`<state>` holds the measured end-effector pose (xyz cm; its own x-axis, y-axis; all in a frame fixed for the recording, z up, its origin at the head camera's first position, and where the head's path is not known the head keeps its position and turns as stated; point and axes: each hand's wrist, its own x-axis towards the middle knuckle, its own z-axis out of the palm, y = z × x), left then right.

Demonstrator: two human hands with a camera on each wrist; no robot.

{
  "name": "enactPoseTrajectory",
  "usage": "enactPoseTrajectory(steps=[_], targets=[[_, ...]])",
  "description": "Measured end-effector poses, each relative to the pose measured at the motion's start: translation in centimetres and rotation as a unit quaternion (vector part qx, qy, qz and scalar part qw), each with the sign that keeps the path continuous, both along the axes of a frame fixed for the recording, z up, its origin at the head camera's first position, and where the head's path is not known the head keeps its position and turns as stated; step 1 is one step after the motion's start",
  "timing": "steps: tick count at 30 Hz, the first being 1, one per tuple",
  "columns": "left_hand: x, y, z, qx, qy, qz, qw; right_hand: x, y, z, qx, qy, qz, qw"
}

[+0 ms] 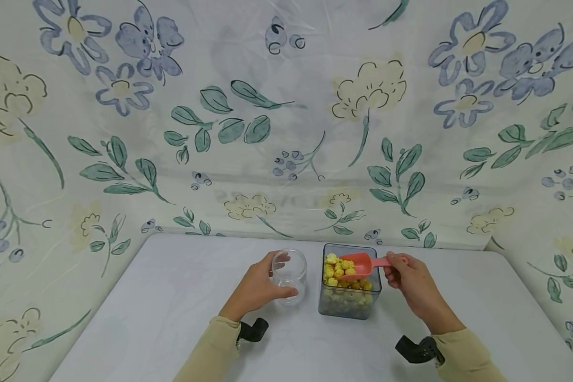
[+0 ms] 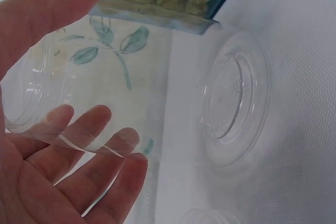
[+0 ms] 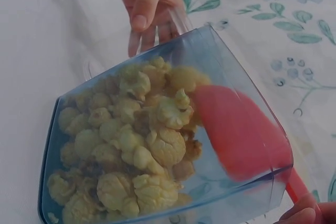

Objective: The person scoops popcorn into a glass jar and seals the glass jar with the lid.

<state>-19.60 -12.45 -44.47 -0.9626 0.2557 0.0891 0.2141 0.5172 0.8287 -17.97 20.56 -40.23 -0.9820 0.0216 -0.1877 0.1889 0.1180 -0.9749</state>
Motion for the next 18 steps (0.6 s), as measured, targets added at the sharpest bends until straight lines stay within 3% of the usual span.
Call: enactPoseTrajectory(steps=[18], targets=[[0.20,0.19,-0.31,0.008,-0.014,0.019,0.9997,0.26,0.54,0.80,-0.035,0.013,-0.027,0.999]])
